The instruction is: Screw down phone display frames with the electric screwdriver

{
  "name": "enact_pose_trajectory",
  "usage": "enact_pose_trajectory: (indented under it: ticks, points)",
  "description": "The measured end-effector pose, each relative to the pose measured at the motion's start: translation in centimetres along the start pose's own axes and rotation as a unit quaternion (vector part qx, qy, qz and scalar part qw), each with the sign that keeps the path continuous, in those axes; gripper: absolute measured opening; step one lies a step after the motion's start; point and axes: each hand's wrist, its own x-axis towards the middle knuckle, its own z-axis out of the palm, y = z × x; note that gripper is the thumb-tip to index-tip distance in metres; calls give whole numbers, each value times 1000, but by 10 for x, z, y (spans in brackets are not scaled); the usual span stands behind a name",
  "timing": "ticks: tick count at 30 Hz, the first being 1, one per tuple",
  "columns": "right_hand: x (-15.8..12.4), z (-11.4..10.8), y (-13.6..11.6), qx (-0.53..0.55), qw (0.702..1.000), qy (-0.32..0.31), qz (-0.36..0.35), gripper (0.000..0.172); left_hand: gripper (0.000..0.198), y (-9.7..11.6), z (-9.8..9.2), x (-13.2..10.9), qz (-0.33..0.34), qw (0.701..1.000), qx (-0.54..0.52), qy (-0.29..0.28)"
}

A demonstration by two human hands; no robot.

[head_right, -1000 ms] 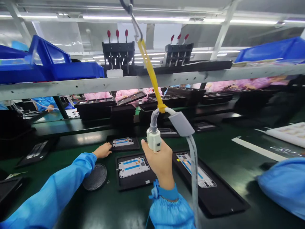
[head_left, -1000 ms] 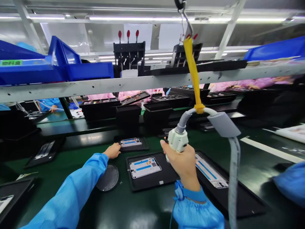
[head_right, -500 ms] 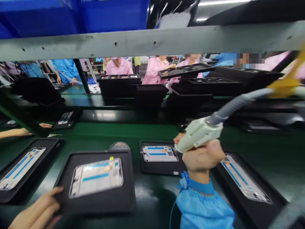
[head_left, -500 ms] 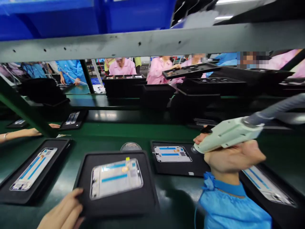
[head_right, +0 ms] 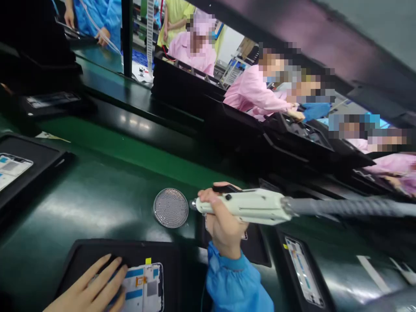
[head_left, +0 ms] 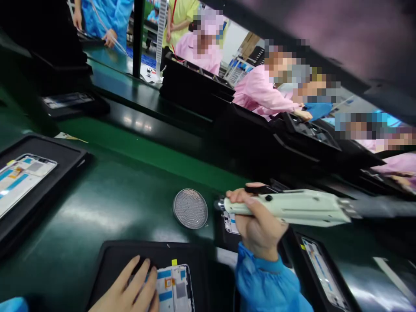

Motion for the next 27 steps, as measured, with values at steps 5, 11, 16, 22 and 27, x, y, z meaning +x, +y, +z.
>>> enact_pose_trajectory:
  ticks: [5, 11, 16, 22, 27]
  points:
    - [3, 32, 35, 10, 999, -34, 36, 21, 23, -16, 11, 28, 48, 997, -38, -53]
    - [3, 32, 55, -10, 999, -34, 41, 15, 20, -33, 13, 49, 50, 991, -121, -13]
    - [-2, 32, 54, -23, 998, -41, 44, 16, 16, -35, 14, 52, 4, 987, -159, 35]
    - [-3, 34, 56, -43, 997, -37, 50, 14, 12, -36, 13, 56, -6, 984, -171, 40]
    - [-2, 34, 58, -48, 997, -25, 50, 14, 7, -37, 14, 57, 13, 985, -171, 30]
